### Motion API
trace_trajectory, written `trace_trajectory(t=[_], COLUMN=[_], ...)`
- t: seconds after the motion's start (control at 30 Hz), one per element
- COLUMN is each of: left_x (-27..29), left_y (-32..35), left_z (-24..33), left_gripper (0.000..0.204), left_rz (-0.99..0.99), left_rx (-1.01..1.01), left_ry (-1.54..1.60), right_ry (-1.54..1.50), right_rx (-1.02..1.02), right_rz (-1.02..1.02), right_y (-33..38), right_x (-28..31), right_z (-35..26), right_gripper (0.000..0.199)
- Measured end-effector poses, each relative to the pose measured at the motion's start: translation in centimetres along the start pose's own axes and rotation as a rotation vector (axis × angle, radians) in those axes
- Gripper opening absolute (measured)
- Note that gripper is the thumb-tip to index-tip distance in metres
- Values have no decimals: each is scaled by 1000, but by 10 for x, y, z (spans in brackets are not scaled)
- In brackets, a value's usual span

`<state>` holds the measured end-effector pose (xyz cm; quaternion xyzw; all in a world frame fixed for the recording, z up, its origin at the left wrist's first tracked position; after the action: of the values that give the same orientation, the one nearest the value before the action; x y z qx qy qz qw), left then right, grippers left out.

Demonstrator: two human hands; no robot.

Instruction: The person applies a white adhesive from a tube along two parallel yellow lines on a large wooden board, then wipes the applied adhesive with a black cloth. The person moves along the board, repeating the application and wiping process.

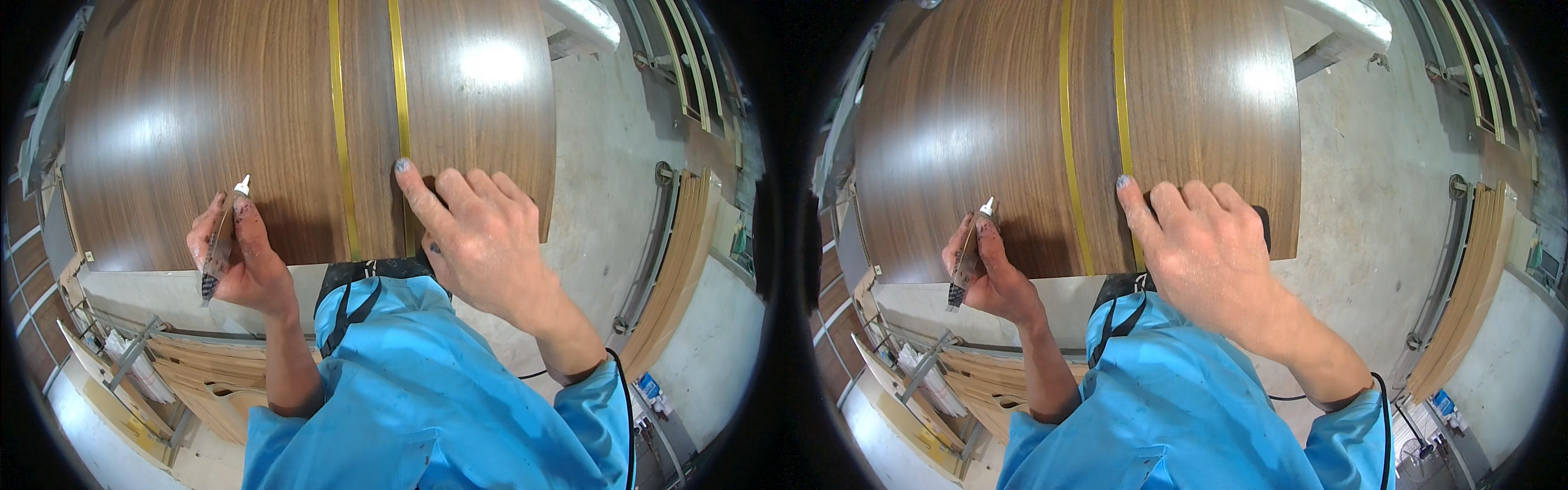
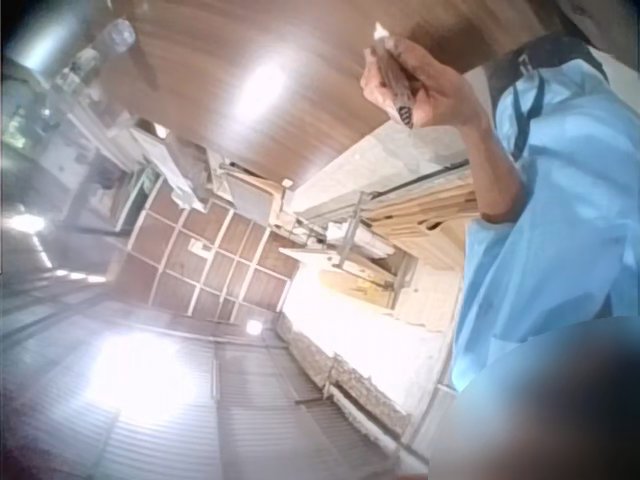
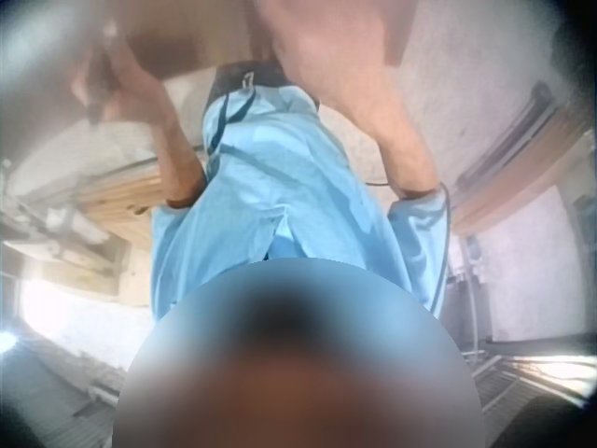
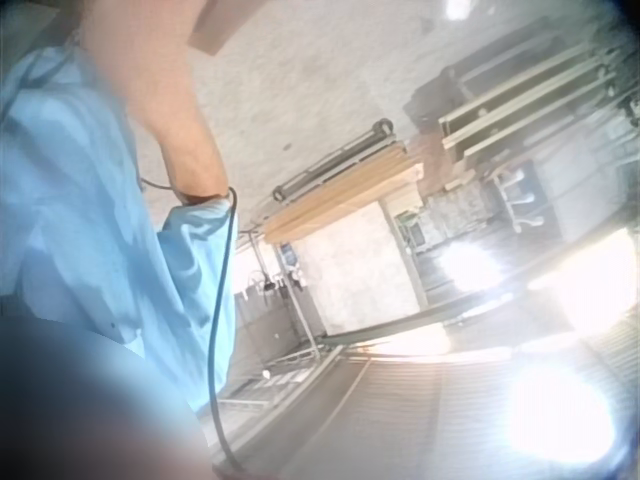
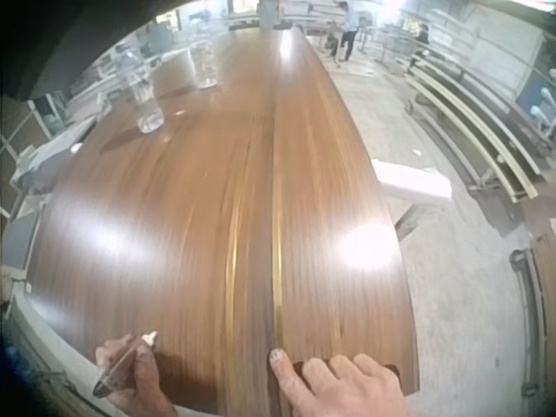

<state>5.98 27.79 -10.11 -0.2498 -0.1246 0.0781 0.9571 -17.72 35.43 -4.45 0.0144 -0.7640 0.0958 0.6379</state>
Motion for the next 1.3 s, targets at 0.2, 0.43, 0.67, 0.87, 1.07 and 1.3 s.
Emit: trace_trajectory(t=[0.2, 0.43, 0.67, 0.87, 1.07, 1.3], left_x=[1, 1, 3, -4, -7, -5], left_y=[2, 0, 1, 1, 1, -3], left_z=[-1, -1, 1, 7, 7, 10], left_gripper=[17, 16, 16, 17, 16, 13], left_rz=[5, 0, -14, -29, -58, -69], left_rx=[-17, -10, 14, 17, 44, -10], left_ry=[2, -1, 54, 137, 154, 29], right_ry=[-61, -49, -410, -559, -267, -50], right_rx=[26, 58, -53, -483, -43, 29], right_rz=[-51, -51, -51, 446, 58, 192], right_y=[19, 37, 62, 66, 32, -44], right_x=[3, 7, 21, 33, 0, -20], right_z=[-14, -25, -19, 21, -25, 9], right_gripper=[47, 38, 35, 39, 51, 44])
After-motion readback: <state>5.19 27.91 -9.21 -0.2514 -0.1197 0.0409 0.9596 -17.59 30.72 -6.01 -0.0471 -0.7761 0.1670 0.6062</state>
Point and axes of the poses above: each hand's wrist, its own y-axis away from the middle knuckle, its own x-axis out of the back of the hand, z = x × y, the point moved 4 cm from there along -y, towards the middle knuckle, and after that the axes turned 8 degrees about y, right-handed, at the moved point
